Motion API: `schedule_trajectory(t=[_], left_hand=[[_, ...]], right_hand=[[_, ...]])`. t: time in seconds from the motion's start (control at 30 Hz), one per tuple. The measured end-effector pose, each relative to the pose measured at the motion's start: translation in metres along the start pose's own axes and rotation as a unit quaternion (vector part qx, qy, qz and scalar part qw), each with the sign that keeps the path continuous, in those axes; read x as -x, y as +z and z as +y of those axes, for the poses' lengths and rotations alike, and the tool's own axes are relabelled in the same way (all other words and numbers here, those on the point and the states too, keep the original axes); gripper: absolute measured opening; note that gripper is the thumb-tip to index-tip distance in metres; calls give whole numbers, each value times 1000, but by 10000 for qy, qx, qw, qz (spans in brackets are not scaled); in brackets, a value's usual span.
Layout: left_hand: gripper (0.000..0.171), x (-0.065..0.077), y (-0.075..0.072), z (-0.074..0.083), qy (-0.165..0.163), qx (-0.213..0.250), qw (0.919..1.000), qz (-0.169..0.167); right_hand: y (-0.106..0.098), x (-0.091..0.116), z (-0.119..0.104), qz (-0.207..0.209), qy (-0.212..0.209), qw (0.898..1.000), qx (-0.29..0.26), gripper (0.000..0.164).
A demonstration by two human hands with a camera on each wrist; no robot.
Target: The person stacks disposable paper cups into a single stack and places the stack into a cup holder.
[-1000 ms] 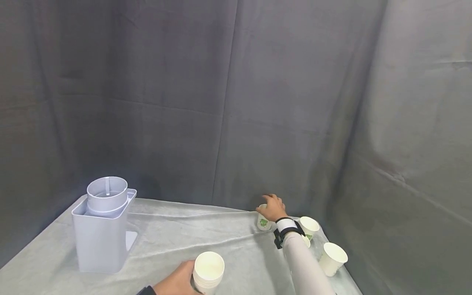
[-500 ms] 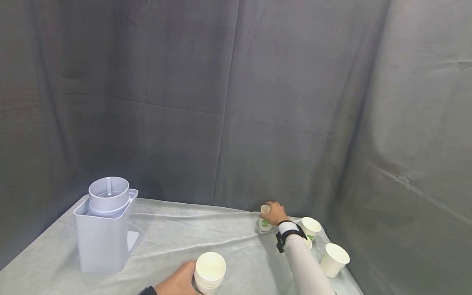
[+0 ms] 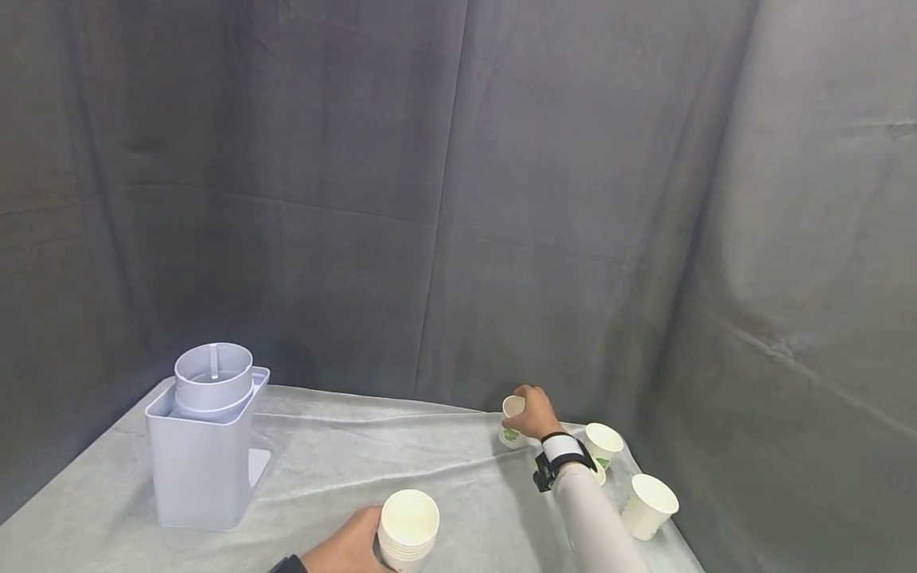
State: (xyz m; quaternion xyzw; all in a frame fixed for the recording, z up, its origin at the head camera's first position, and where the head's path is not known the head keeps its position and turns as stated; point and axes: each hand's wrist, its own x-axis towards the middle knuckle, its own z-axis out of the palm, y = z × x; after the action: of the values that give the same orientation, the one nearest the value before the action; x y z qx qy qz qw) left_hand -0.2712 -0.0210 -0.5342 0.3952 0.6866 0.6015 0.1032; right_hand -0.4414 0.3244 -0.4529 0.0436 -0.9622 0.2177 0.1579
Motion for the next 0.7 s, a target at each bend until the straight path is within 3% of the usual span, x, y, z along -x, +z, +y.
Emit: schedule_trajectory(t=[0.2,0.37,0.53,0.7], left_hand=[[61,0,-2,-1,-70,186,9998,-58],[60,-2,1,-2,-243,412,9988,-94],[62,-7,2,-4,-21,30,10000,-52],[61,-10,-1,-3,156,-296,9994,-20]], right_hand=[[-14,22,-38,429,-485,9973,-347,64],[-35,60,-75,801,-1036,9897,-576,63],[-57,102,-106,1015,-1429,9812,-805,59],[-79,135,-130,722,-1510,9742,-1515,54]])
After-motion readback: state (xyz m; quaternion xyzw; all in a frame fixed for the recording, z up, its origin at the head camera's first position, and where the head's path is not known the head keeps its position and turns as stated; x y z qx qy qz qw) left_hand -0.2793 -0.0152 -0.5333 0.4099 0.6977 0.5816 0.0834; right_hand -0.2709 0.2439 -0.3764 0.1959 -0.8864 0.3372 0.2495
